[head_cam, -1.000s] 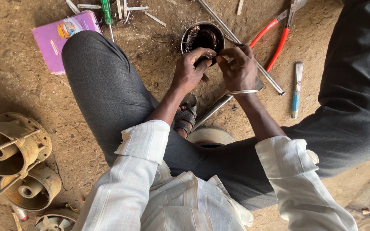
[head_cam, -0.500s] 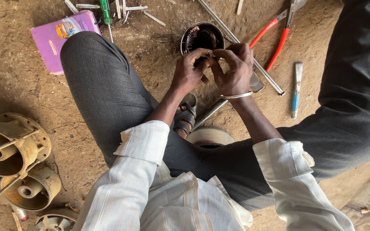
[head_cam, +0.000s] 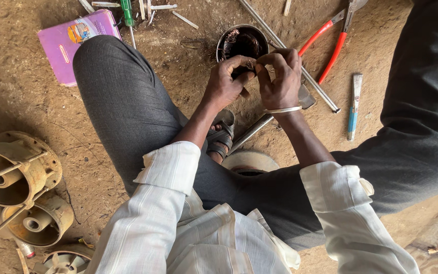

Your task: The person sits on the ground with an electric motor stator in a container and uses pliers to grip and pull out copper windings from the slots. They reposition the stator by hand and continue pulling wire out piece by piece, collecting the removed copper.

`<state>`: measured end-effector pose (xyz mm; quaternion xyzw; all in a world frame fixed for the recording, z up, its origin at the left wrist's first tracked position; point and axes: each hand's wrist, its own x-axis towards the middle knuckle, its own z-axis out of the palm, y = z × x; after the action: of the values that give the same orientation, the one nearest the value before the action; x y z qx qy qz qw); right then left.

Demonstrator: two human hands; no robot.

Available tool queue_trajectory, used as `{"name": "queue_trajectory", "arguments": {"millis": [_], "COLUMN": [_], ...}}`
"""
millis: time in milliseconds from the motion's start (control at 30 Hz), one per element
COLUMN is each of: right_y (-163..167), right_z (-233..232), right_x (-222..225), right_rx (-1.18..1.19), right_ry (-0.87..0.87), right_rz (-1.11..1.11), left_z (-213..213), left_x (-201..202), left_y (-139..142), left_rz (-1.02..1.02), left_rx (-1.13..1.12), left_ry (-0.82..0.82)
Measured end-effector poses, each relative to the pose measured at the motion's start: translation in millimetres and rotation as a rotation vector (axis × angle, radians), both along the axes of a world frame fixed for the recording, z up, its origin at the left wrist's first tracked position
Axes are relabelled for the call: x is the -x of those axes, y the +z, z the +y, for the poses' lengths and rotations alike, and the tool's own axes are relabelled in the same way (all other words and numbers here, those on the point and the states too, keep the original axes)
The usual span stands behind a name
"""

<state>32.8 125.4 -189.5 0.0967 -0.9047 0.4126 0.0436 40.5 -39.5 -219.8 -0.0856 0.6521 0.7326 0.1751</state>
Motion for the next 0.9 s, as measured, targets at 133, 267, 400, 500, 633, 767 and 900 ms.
{"name": "queue_trajectory", "arguments": {"millis": [133,267,400,500,633,767,900], "right_y": [-9.0,-24.2,-26.9,-19.0,-5.2,-2.8,-7.3], "right_z": [9.2,18.6,24.0,19.9,6.5,-3.2,0.8], "right_x": [-2.3,-2.9,-4.2,-7.0,-6.6,-2.6,-0.4], "right_rx": [-0.001,-0.150,-0.211,-0.210,-0.228,-0.181,-0.124], "right_ry": [0.035,-0.054,-0.124,-0.139,-0.002,0.027,0.033], "right_rz": [-0.027,-0.173,-0.239,-0.161,0.092,0.108,0.086], "left_z": [-0.4,-0.2,0.7,2.6,4.7,4.9,4.5], "left_x": [0.1,-0.5,-1.3,-1.1,-0.9,-1.5,-1.7], "left_y": [4.4,5.3,4.1,2.3,1.2,1.6,0.8], "left_rz": [0.013,0.043,0.045,0.093,0.046,0.021,0.051], "left_rx": [0.013,-0.004,0.028,0.048,0.049,0.080,0.090], "left_ry": [0.012,0.008,0.005,0.022,0.026,0.035,0.023]}}
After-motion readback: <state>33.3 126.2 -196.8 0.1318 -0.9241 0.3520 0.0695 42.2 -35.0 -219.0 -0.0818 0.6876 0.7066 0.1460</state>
